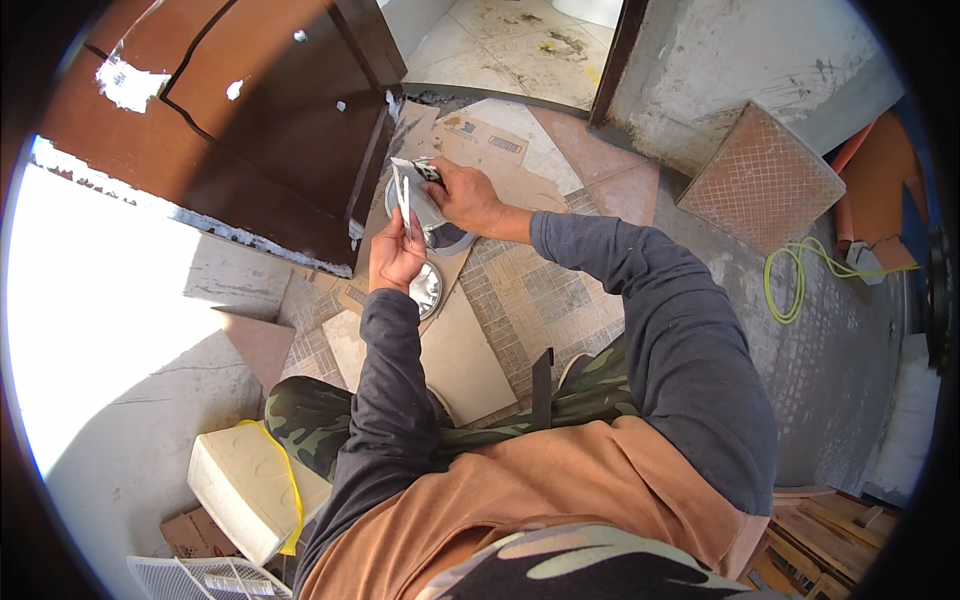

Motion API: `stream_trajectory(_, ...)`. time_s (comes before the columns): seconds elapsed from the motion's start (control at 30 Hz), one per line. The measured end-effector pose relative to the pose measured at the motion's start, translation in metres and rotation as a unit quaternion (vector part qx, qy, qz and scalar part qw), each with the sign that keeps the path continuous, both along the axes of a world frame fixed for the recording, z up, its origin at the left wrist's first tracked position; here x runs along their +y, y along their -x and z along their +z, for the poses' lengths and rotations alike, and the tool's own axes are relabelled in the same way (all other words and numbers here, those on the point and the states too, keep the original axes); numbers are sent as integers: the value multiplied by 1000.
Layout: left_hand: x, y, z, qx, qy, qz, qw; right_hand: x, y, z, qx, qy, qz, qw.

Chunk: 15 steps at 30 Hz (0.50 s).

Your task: The person scoops plaster from a bucket using a trowel and applies it to a wooden door frame. They repeatedly smooth the surface and scrape excess material back into the bucket.

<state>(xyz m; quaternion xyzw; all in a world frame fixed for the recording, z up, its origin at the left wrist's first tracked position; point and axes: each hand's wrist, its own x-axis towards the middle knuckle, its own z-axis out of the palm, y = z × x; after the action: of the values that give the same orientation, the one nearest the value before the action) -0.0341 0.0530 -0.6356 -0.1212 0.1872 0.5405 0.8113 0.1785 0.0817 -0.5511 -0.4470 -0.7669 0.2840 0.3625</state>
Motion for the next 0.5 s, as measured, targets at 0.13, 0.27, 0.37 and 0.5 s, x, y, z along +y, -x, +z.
stream_trajectory(0.13,3,51,-9,138,-164,98,972,23,-25,-19,122,23,-67,990)
stream_trajectory(0.27,43,87,-41,400,-153,110,897,38,-58,-67,180,402,-39,897)
stream_trajectory(0.37,67,82,-68,336,-48,20,940,34,-58,-104,96,455,-8,885)
stream_trajectory(0.5,79,63,-81,363,-151,-6,920,30,-37,-129,159,369,23,915)
